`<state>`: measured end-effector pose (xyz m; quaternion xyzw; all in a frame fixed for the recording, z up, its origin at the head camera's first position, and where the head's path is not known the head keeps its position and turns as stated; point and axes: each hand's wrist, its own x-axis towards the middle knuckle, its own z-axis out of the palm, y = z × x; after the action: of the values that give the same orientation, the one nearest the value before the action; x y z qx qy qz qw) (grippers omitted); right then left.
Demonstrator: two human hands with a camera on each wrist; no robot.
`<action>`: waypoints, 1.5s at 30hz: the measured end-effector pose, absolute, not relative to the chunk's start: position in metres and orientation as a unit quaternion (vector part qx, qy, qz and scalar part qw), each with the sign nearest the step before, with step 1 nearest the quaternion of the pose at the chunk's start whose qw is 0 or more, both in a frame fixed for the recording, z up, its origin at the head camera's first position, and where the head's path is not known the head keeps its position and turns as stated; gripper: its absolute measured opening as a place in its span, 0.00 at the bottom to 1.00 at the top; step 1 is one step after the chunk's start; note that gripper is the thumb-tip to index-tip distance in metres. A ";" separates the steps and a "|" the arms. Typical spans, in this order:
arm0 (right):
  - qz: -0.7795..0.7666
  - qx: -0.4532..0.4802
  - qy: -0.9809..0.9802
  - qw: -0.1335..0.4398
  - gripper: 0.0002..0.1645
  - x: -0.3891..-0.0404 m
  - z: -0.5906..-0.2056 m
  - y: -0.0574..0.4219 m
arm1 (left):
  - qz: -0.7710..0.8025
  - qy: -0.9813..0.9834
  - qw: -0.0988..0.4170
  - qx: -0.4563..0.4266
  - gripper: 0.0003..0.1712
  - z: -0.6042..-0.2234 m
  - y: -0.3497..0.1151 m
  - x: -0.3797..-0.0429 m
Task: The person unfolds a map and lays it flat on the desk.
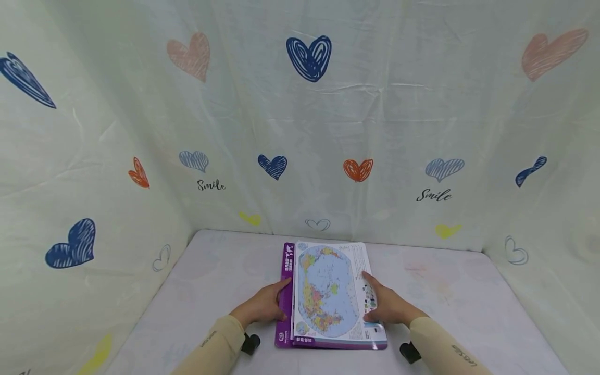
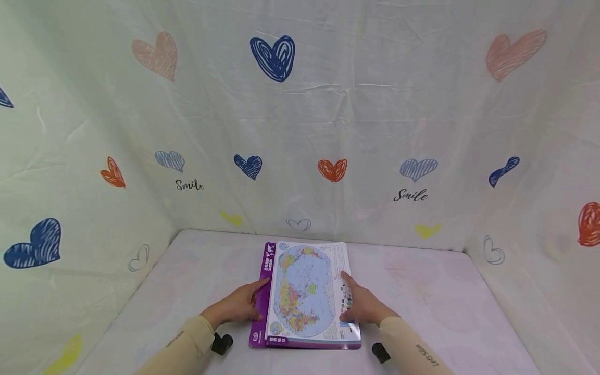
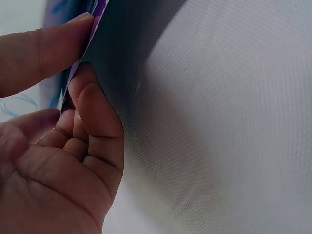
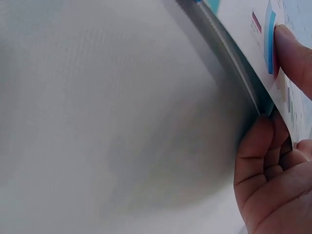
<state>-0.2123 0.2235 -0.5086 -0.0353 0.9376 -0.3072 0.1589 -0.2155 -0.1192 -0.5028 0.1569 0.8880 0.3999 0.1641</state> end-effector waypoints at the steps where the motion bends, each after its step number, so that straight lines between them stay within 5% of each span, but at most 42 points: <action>1: -0.307 -0.037 0.938 0.157 0.71 -0.212 -0.508 0.224 | 0.399 0.888 0.163 0.159 0.57 -0.503 -0.119 -0.216; 45: -0.304 -0.027 0.940 0.150 0.72 -0.210 -0.498 0.249 | 0.375 0.902 0.163 0.135 0.55 -0.502 -0.138 -0.212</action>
<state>-0.2103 0.2494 -0.4981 -0.0270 0.9405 -0.3039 0.1497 -0.2120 -0.1380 -0.5021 0.1351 0.9025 0.3750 0.1633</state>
